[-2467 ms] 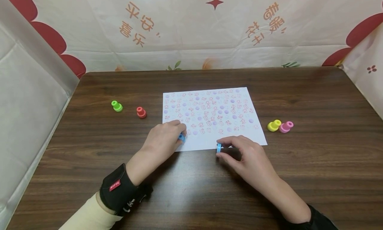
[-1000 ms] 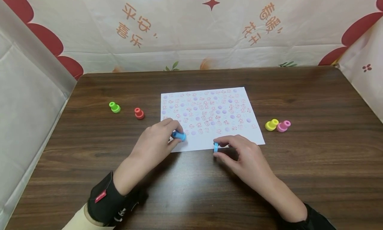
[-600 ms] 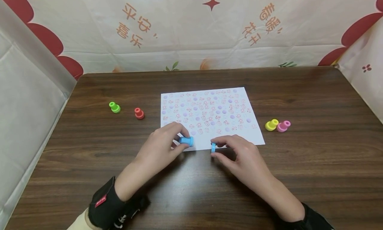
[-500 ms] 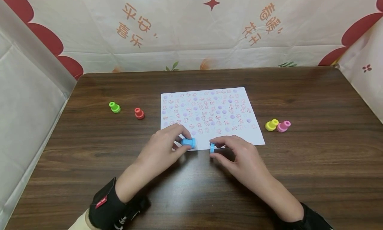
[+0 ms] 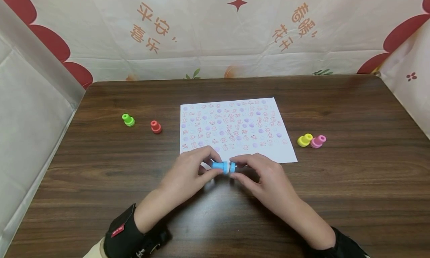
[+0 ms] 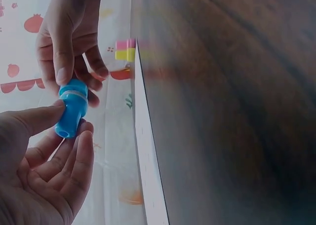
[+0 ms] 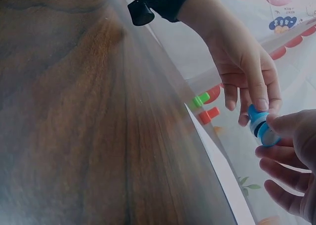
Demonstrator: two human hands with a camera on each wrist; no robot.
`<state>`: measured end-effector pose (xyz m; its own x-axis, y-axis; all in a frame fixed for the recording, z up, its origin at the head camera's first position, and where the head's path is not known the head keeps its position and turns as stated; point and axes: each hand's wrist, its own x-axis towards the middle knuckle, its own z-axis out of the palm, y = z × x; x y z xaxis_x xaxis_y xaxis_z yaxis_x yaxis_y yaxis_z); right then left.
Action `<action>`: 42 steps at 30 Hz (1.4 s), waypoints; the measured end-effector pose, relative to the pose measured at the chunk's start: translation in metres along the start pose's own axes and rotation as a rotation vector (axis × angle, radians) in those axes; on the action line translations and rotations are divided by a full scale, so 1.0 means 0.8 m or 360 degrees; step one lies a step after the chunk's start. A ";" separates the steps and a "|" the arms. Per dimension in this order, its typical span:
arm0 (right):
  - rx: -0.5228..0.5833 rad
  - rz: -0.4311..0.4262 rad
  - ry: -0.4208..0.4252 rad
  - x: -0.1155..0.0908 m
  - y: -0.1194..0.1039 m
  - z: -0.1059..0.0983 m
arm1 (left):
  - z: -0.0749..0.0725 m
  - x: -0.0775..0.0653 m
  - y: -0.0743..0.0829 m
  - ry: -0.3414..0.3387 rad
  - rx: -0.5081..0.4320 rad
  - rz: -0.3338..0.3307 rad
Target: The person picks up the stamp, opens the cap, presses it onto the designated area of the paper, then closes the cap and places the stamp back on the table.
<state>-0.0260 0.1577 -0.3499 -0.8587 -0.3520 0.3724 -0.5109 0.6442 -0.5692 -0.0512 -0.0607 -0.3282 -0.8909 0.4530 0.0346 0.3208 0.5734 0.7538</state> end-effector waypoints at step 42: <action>0.0021 -0.0164 -0.0077 -0.006 0.002 0.004 | 0.011 -0.007 -0.001 0.0016 -0.0077 0.0083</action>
<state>-0.0227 0.1581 -0.3548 -0.8023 -0.4485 0.3940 -0.5969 0.5942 -0.5391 -0.0438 -0.0576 -0.3344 -0.8766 0.4743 0.0807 0.3510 0.5157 0.7816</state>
